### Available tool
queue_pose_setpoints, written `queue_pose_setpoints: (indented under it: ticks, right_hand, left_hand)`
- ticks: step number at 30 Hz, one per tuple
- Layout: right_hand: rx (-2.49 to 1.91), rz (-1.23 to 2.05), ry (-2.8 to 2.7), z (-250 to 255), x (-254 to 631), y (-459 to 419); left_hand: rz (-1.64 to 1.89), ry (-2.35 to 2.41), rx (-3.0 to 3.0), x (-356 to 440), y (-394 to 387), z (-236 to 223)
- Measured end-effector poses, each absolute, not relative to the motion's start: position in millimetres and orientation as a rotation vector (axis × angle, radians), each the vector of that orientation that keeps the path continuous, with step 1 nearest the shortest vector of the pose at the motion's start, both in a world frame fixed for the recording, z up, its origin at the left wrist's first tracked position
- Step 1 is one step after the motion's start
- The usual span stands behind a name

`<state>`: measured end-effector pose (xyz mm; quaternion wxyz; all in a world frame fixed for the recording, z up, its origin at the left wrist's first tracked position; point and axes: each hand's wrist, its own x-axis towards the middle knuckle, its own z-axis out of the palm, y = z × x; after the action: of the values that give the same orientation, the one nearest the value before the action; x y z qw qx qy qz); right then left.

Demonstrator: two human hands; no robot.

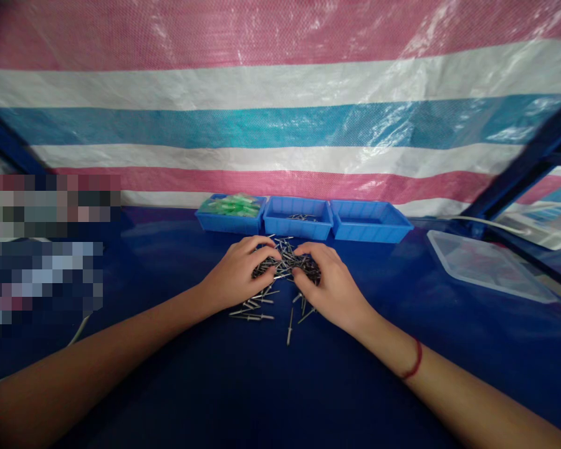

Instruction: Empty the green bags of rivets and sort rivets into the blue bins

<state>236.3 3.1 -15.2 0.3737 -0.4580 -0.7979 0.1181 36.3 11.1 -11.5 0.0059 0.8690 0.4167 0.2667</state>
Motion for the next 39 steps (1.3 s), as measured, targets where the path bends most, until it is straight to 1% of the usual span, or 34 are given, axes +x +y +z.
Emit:
queue_pose_setpoints:
  ticks: [11,20,29,33,36,39]
  right_hand:
    - [-1.179,0.295,-2.051,-15,237,2]
    - [-1.163,0.270,-2.059,-16,238,2]
    - [-1.036,0.170,-2.140,-14,237,1]
    - [-1.019,0.150,-2.137,-13,236,0]
    - [-1.007,0.182,-2.092,-11,235,-1]
    - [-0.983,0.265,-2.025,-10,234,-1]
  left_hand:
    - [0.714,1.242,2.815,36,12,-6]
    - [0.684,1.284,2.938,43,7,-1]
    - [1.011,1.161,2.645,43,10,3]
    - [1.142,1.012,2.491,47,8,3]
    - [1.172,0.916,2.366,50,4,7]
    - [1.189,0.945,2.269,53,0,9]
